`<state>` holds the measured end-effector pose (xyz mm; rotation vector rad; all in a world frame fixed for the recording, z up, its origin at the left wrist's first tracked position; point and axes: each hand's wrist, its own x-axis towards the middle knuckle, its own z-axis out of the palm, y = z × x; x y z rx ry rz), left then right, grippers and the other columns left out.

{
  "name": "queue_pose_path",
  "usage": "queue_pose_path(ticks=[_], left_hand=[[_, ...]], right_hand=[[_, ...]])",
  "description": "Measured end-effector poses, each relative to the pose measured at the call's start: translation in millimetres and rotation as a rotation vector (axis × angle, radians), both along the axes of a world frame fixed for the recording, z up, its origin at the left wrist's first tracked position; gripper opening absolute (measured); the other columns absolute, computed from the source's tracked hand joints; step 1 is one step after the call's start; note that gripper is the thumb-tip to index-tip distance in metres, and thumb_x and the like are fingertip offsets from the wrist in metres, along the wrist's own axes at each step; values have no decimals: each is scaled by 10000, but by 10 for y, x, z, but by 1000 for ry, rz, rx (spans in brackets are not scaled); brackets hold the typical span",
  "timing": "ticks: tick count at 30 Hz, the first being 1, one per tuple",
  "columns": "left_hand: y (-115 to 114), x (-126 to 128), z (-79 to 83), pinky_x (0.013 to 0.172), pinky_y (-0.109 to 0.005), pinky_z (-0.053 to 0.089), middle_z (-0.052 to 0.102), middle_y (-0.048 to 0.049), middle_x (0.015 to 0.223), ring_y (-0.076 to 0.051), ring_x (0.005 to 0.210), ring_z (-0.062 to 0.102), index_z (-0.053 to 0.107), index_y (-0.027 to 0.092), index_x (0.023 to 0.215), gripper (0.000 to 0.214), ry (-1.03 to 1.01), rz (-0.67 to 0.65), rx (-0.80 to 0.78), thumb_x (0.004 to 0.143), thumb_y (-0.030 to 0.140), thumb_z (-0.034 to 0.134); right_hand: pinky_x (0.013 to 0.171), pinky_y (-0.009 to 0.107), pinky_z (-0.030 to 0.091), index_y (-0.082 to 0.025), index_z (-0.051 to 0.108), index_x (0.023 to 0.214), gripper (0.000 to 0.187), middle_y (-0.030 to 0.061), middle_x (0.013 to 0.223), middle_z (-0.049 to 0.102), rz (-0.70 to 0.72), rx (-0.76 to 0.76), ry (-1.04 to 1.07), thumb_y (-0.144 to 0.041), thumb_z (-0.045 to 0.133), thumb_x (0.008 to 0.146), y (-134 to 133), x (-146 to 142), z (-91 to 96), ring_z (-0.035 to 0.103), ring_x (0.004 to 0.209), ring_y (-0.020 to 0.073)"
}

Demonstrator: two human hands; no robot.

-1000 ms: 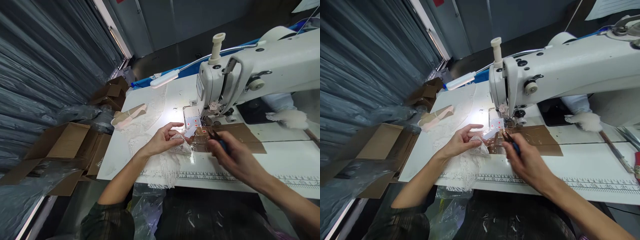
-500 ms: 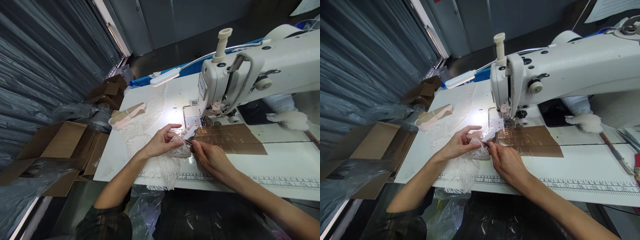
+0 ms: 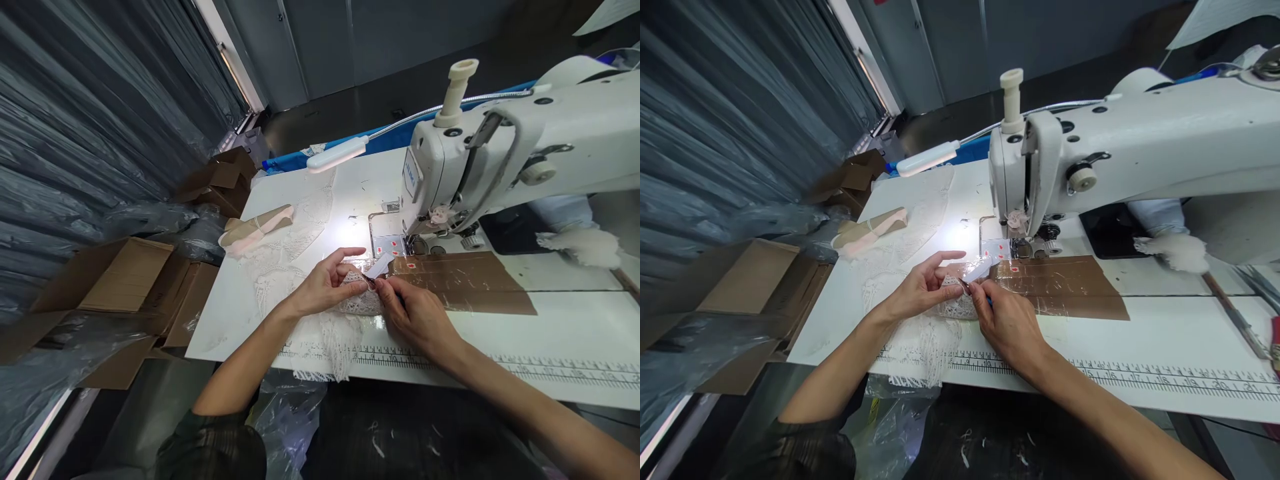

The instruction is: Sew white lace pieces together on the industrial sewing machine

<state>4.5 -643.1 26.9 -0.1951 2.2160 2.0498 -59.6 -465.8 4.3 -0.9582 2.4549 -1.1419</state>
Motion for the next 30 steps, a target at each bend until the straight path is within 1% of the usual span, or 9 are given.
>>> queue_pose_path(ticks=[7,11,13,17,20,22,24,27,30], left_hand=[[-18,1,-21,548,-202,401,696,-50,885,-85,649,575,422,161,1352,618,23,-1,-104,818,327,684],[-44,-4,101,630,-231,466,717,-63,887,-116,718,632,474,138,1303,576,71,81,-190,806,325,695],[-62,-25,190,704,-260,500,723,-73,902,-145,793,665,496,123,1274,539,144,140,-202,808,311,691],[-113,-90,299,802,-296,516,724,-86,947,-176,903,681,512,110,1223,489,341,301,-247,812,307,688],[-154,-101,285,844,-302,510,724,-72,942,-176,935,680,512,121,1188,455,429,394,-274,811,302,691],[-177,-76,261,851,-295,510,721,-65,944,-170,943,679,506,127,1180,437,457,422,-272,815,287,686],[-186,-34,249,841,-279,514,715,-62,948,-164,946,676,499,130,1182,431,472,432,-263,817,267,683],[-164,32,268,791,-251,522,703,-62,951,-155,917,674,482,130,1192,454,465,436,-242,807,242,694],[-91,68,294,754,-237,519,694,-64,948,-146,876,670,468,134,1194,474,426,399,-200,795,227,706]], right_hand=[[515,266,312,-218,567,741,477,14,579,562,-5,66,105,-509,265,966,133,-49,-67,476,511,161],[622,370,389,-150,646,1059,472,193,969,644,-223,219,574,-502,358,933,412,-200,-128,575,822,317],[702,422,413,-123,624,1142,460,234,1117,603,-198,177,662,-465,417,915,472,-229,-141,556,959,364],[680,331,442,-173,618,1104,319,117,999,681,94,26,333,-354,421,930,287,-75,-93,626,800,229],[577,298,385,-206,628,958,271,56,813,684,186,156,259,-360,406,940,15,131,-31,618,684,205],[534,289,333,-194,601,865,251,68,790,652,221,267,310,-374,437,926,-125,244,-14,607,699,222],[516,281,304,-187,562,817,217,85,823,615,263,286,343,-354,462,913,-184,304,-27,585,727,226],[536,272,329,-195,506,778,204,46,776,551,304,92,168,-338,461,917,-108,272,-66,520,678,175],[497,238,327,-207,456,753,268,-28,648,465,311,-129,-272,-422,497,909,89,156,-63,425,562,113]])
